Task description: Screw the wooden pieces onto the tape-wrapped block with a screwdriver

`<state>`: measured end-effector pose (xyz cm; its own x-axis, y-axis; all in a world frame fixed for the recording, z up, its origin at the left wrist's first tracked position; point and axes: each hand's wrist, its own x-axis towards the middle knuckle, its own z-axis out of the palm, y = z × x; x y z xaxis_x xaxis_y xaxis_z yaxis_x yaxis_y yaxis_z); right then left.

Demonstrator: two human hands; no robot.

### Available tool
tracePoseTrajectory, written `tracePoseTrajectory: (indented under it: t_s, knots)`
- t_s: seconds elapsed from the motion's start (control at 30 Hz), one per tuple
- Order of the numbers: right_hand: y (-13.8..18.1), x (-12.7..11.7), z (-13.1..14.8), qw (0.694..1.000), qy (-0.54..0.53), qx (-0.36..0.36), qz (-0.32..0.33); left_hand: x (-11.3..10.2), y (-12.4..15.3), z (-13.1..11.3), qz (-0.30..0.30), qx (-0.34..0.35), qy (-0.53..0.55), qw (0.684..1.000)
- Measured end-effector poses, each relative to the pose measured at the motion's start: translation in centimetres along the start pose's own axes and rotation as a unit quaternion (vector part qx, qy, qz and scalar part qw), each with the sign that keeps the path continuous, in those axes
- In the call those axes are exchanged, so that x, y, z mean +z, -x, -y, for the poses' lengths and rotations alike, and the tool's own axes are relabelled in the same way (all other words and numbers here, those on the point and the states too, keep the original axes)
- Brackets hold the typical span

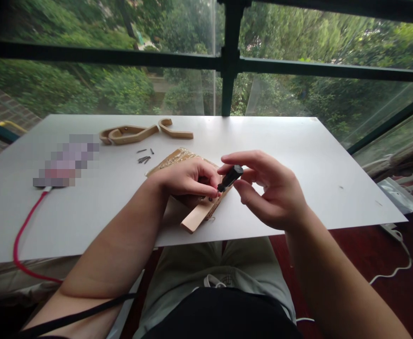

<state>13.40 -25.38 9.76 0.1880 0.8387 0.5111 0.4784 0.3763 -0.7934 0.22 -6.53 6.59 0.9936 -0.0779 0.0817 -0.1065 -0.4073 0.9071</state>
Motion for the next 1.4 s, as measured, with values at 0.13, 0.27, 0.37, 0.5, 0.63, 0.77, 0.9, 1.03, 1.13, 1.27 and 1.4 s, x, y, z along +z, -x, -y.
tracePoseTrajectory:
  t_s: [0.13, 0.27, 0.37, 0.5, 0.63, 0.77, 0.9, 1.03, 1.13, 1.27, 1.4]
  knots:
    - [-0.4, -1.0, 0.3, 0.999, 0.018, 0.014, 0.03, 0.0, 0.0, 0.0, 0.005, -0.003, -0.001, 1.0]
    - [-0.7, -1.3, 0.7, 0.995, 0.081, 0.058, 0.022, 0.0, 0.0, 0.0, 0.009, -0.004, 0.009, 1.0]
    - [-0.8, -1.0, 0.6, 0.988, 0.135, 0.076, -0.023, 0.1, 0.0, -0.2, 0.019, -0.005, 0.024, 1.0]
    - [-0.6, -0.2, -0.1, 0.982, 0.152, 0.072, -0.085, 0.1, -0.1, -0.3, 0.026, -0.008, 0.038, 0.999]
    - [-0.1, 0.4, -0.5, 0.98, 0.142, 0.072, -0.121, 0.2, -0.1, -0.1, 0.03, -0.01, 0.039, 0.999]
    - [0.3, 0.9, -0.4, 0.976, 0.144, 0.077, -0.146, 0.2, -0.1, -0.1, 0.031, -0.015, 0.037, 0.999]
    - [0.5, 1.5, -0.3, 0.968, 0.161, 0.08, -0.174, 0.3, -0.1, -0.2, 0.022, -0.026, 0.026, 0.999]
    - [0.4, 1.8, -0.1, 0.966, 0.166, 0.075, -0.184, 0.2, -0.2, -0.1, 0.024, -0.027, 0.012, 0.999]
    - [0.1, 1.6, 0.2, 0.978, 0.131, 0.06, -0.152, 0.1, -0.3, -0.1, 0.022, -0.03, 0.008, 0.999]
    - [0.0, 0.9, 0.3, 0.998, 0.009, 0.042, -0.045, 0.1, -0.3, 0.1, 0.018, -0.033, 0.018, 0.999]
    - [0.1, -0.2, 0.0, 0.997, -0.062, 0.037, 0.026, 0.2, -0.1, 0.0, 0.021, -0.035, 0.023, 0.999]
